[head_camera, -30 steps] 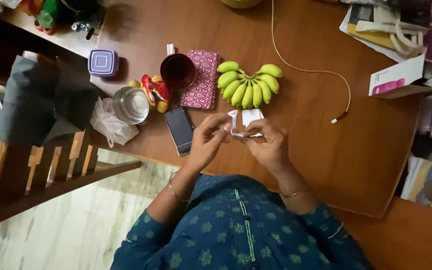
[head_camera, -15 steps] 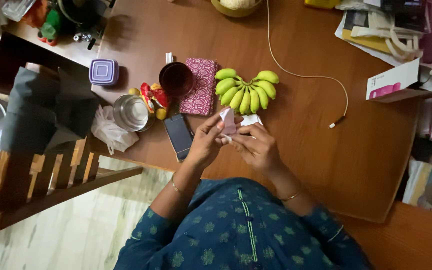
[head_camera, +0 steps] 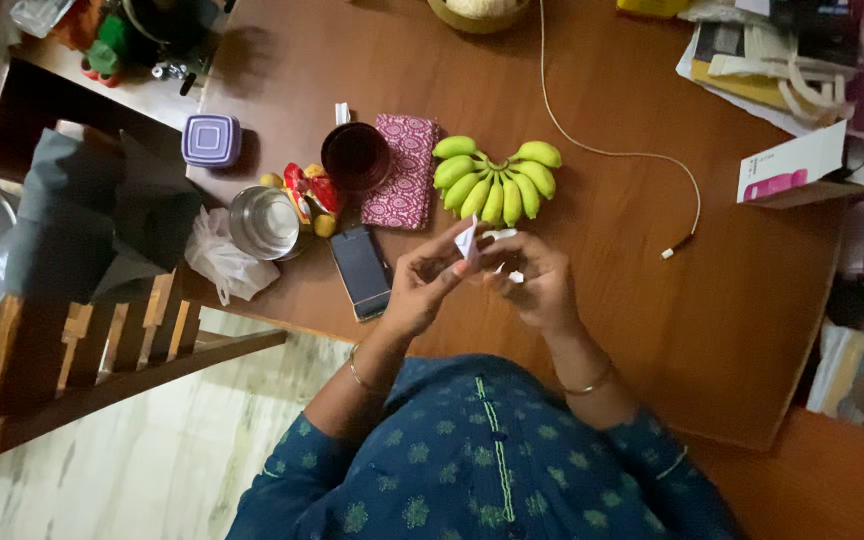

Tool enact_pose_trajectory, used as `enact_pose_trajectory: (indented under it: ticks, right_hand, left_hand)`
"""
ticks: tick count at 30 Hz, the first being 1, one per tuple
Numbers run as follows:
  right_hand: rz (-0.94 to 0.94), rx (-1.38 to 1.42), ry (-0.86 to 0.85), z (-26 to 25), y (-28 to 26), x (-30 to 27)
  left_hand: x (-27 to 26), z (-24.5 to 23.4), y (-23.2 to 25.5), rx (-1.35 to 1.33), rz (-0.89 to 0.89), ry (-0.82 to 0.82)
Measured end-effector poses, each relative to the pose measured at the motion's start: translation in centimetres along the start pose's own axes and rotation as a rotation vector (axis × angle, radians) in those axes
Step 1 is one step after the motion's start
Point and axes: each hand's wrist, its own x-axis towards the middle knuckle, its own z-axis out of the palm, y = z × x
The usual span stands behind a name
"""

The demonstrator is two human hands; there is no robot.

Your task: The person organizes items on a cluttered table, handling a plastic container, a roll of tape, a small white packet, a clay pot, and lemons. They open a cabinet to place the tape inside, then move the clay pot and lemons to different locations on the table and floor.

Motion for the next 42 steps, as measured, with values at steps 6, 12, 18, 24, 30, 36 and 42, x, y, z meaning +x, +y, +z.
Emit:
enact_pose_trajectory:
  ticks: [6,12,18,24,30,36,42]
  right_hand:
    - [0.072,-0.049,0.140,0.8,0.0,0.1]
    - [0.130,0.103,0.157,-0.1,1.3,-0.1]
    - [0.236,0.222,0.161,-1.0,1.4,-0.3]
    - [0.149,-0.081,0.201,-0.2,1.4,-0.4]
    - [0.131,-0.117,0.084,-0.7,0.6,-0.1]
    - [0.054,-0.519,-0.026,-0.7,-2.2,-0.1]
    - [0.106,-0.465,-0.025,-2.1,-1.8,0.1]
  left_hand:
    - [-0.3,0.1,-0.7,0.328,0.126,0.013]
    - [-0.6,1.0,0.5,0.462,0.177,0.030]
    - [-0.5,1.7,1.3,0.481,0.170,0.054]
    - [-0.7,1.6,-0.5,0.344,0.004,0.044]
    - [0.2,0.3,-2.4,0.134,-0.093,0.128]
    - [-0.1,-1.1,-3.9,0.555,0.054,0.250]
    - [1.1,-1.3,-4.3,0.454,0.056,0.291]
